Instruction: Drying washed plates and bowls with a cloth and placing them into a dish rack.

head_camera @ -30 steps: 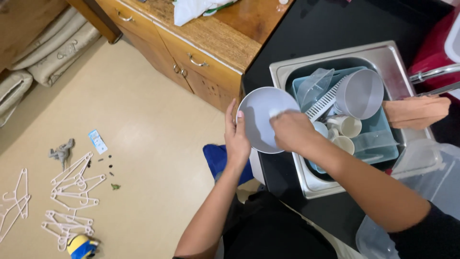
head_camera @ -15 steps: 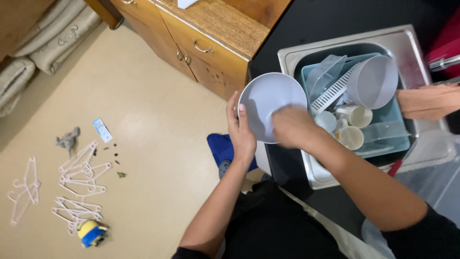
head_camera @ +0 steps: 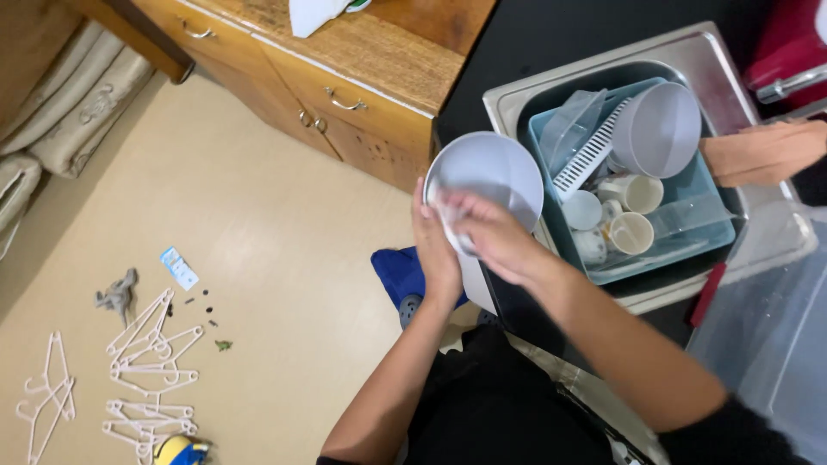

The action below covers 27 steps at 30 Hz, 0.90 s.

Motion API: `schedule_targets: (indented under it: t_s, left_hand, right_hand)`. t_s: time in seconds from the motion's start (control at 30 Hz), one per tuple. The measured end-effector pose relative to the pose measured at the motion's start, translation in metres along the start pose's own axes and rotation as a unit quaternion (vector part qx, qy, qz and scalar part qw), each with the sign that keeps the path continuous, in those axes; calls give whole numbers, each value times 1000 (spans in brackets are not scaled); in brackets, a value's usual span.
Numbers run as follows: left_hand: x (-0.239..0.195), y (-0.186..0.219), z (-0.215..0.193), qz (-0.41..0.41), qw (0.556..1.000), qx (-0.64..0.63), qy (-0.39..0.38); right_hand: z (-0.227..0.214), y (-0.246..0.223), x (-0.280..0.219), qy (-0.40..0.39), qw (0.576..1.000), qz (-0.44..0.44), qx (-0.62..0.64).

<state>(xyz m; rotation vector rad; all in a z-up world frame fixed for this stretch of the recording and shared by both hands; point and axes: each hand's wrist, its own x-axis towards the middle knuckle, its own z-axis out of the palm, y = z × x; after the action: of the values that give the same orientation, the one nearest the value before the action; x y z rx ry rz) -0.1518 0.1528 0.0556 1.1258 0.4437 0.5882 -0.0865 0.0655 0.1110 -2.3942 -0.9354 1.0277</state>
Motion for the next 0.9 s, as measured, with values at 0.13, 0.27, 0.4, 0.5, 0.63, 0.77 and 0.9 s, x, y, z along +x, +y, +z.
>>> schedule_targets:
  t_s: [0.13,0.27,0.4,0.5,0.63,0.77,0.9]
  left_hand:
    - [-8,-2,1,0,993,82,-81]
    - [-3,3,-1,-86,989,9,-119]
    - [-10,3,2,31,987,55,-146]
    - [-5,14,-12,102,953,238,-160]
    - [18,21,-50,250,852,369,-276]
    - [37,9,-51,-364,914,-54,-173]
    - [36,11,-39,-374,906,-161,-116]
  right_hand:
    - [13,0,9,170,664,-72,725]
    - [7,21,3,125,876,13,466]
    - [-4,28,7,137,749,-58,646]
    - [-14,13,-8,208,549,-167,792]
    - [-24,9,-28,184,647,-85,735]
    - [-11,29,-35,104,618,-81,775]
    - [12,62,-38,6,638,-95,764]
